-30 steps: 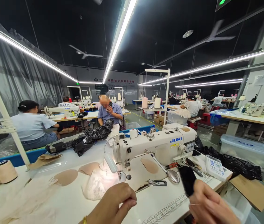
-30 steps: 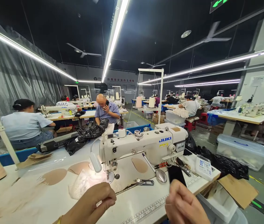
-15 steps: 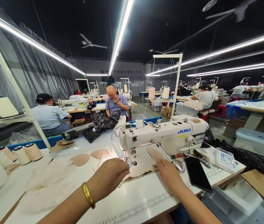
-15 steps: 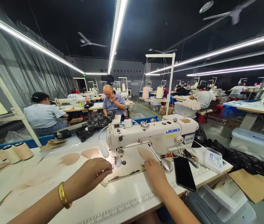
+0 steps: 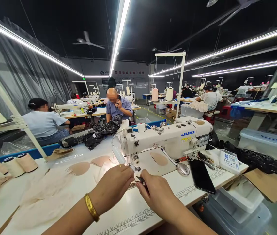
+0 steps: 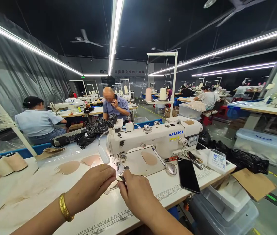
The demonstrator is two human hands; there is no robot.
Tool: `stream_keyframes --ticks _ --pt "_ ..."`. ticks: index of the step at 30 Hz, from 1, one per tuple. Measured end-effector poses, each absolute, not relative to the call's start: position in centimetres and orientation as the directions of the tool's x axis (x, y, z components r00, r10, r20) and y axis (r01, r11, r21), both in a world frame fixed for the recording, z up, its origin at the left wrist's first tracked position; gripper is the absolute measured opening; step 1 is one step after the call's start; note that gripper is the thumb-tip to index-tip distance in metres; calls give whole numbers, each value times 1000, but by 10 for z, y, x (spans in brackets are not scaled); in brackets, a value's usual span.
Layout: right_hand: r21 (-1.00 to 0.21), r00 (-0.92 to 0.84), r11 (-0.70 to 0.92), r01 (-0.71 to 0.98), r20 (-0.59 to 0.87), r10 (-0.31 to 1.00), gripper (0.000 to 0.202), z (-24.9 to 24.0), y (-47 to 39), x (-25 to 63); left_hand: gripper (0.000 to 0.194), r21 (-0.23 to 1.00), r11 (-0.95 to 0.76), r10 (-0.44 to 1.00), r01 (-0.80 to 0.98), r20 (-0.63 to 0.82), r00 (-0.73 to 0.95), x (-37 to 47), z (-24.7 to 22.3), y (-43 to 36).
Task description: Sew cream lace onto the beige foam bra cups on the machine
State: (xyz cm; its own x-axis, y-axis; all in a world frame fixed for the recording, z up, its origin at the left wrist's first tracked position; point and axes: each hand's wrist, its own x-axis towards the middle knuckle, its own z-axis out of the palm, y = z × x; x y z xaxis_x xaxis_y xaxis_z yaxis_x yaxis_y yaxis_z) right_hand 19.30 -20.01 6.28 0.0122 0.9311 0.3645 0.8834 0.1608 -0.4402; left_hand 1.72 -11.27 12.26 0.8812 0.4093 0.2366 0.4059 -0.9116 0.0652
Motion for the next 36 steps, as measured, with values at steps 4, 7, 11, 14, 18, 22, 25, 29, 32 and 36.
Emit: stream_keyframes --ticks 4,7,11,14,18,22,25,29,32,36 --pt "-301 -18 163 939 432 902 12 40 -185 197 28 198 -904 425 379 310 850 17 117 -114" --pt "-239 27 85 967 431 902 14 16 -178 216 28 443 -812 547 380 349 761 16 113 -117" --pt "-268 20 174 948 593 805 15 5 -175 234 37 768 -587 713 256 340 614 17 108 -124" --pt "-425 1 518 743 774 633 33 20 -178 221 44 886 -444 804 131 331 494 21 105 -130" --pt "-698 127 638 326 701 702 32 52 -178 180 47 917 -394 880 65 356 314 27 99 -136" --pt "-861 67 483 -160 479 875 45 70 -168 153 49 928 -370 907 31 354 230 29 94 -134" --pt "-849 70 469 -243 467 881 47 74 -161 153 49 942 -334 909 -43 333 250 30 88 -129" --pt "-852 169 513 -106 493 853 47 77 -156 167 48 936 -330 918 -123 349 191 33 84 -120" --pt "-842 249 538 43 531 810 40 83 -153 182 51 917 -386 912 -101 396 104 31 91 -109" --pt "-747 273 587 312 662 697 30 94 -144 200 49 805 -574 817 153 575 42 26 108 -87"
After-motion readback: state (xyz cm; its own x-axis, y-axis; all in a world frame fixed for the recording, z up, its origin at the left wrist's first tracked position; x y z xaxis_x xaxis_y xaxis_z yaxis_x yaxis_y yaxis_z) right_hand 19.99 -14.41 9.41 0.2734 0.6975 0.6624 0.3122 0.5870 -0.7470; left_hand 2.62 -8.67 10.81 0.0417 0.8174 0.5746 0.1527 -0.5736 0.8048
